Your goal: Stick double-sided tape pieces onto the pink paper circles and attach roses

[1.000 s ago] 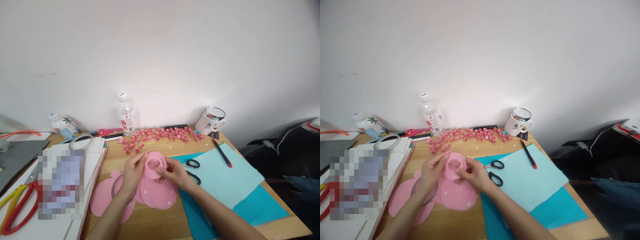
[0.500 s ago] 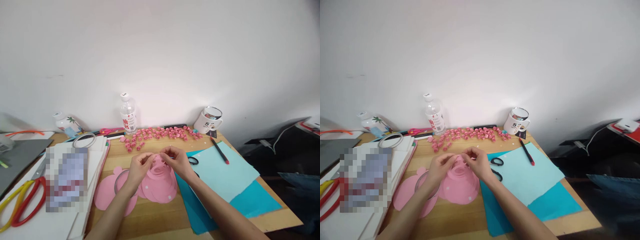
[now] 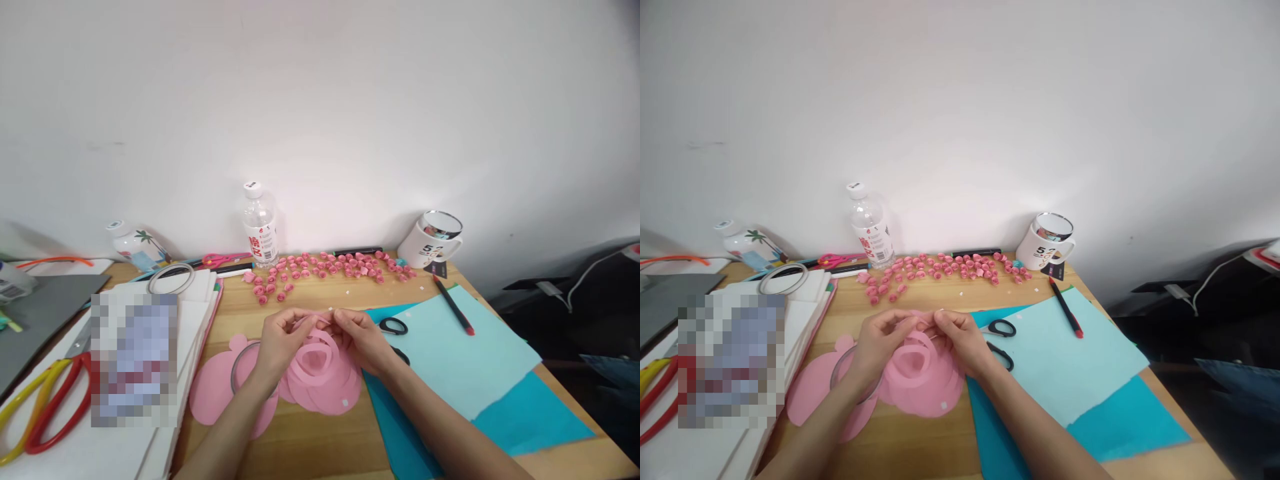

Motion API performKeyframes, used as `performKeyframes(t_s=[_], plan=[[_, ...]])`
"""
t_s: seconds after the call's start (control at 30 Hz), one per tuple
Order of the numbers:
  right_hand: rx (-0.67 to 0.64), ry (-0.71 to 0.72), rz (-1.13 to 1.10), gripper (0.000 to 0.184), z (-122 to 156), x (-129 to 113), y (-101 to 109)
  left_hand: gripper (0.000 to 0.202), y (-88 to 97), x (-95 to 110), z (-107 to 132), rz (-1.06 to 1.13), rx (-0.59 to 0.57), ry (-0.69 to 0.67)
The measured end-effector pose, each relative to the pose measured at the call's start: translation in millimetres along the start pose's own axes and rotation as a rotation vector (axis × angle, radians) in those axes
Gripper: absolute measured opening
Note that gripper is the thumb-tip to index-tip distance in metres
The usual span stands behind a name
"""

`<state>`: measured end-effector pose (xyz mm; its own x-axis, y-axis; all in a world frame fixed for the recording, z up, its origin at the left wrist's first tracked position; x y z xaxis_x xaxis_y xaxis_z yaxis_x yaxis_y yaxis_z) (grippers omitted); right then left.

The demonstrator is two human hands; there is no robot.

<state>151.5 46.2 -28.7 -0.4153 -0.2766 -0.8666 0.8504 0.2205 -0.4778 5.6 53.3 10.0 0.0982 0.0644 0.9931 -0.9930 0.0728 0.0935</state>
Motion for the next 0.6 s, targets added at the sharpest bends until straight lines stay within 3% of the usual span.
performKeyframes(t_s=[0.13,0.4,0.6], plan=[[0.062,0.045,0.001,0.022,-1.5,3.9,2.6,0.010,0.1,0.4,-0.4,-0.029,0.001,-0.022],[0.076,0.071,0.003,0.023,-0.1,3.4,0.1,0.009,-2.5,0.1,-1.4,-0.052,-0.015,-0.088],[0.131,0.095,0.042,0.021,0.2,3.7,1.0,0.013,-3.3,-2.5,0.2,-0.042,0.002,-0.020]])
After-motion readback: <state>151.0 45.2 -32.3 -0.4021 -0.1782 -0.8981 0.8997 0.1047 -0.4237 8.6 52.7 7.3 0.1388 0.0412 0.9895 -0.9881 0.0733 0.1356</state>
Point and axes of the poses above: each hand's wrist, its own z-axis away from the middle knuckle, its own y-axis out of the back of the hand, x = y × z, the point moved 3 cm from there along -z, towards the middle knuckle
